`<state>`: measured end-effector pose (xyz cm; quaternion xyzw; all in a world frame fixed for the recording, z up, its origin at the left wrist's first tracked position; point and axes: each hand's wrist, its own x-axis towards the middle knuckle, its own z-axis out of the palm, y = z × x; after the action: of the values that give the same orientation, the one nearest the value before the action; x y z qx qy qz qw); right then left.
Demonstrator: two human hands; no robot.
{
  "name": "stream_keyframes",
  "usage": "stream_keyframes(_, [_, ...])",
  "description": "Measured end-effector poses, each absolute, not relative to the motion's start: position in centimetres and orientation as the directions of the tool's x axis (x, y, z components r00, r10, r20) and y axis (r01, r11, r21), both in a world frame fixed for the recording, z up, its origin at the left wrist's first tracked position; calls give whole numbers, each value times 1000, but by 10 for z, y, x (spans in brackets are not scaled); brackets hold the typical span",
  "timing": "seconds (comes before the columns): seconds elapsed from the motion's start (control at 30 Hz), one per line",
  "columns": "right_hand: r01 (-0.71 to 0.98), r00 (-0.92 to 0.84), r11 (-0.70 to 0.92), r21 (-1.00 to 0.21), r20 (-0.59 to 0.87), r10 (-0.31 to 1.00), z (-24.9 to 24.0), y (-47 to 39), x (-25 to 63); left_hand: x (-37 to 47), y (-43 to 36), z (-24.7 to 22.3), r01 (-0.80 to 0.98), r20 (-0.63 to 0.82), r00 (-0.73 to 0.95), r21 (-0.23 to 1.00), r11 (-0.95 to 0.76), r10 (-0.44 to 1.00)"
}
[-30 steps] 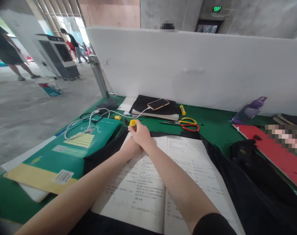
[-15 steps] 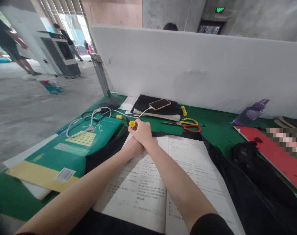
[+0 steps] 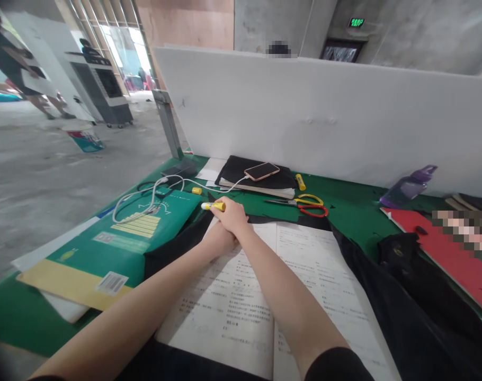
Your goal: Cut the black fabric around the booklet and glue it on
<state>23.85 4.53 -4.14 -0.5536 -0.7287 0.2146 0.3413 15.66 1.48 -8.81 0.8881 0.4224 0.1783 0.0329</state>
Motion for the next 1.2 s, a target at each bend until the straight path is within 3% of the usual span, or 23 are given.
stream_keyframes(0.13, [450,-58,403,-797,424,904,-43,40,244,156,12,-76,732,224,637,124,-670,737])
stream_keyframes(0.23, [425,40,411,-806,471,881,-44,40,245,156,11,-74,734,260,636,87,-674,726])
stream_keyframes(0.33, [400,41,424,-813,478,877,-44,42,244,157,11,-75,744,269,628,68,-665,730])
stream_keyframes(0.6, [272,-20,399,-875,410,912,-52,46,241,156,12,-74,715,266,633,161,-681,727])
stream_keyframes(0.73, [374,32,368,-851,409,912,-50,41,239,155,15,-79,716,252,646,127,-686,721])
stream_keyframes(0.93, [540,-96,465,-702,497,863,-32,29,236,156,18,-91,713,278,651,94,-695,706])
stream_keyframes(1.2, [562,-187,486,-669,470,863,-36,35,237,156,18,-97,755,263,633,-1,-656,728])
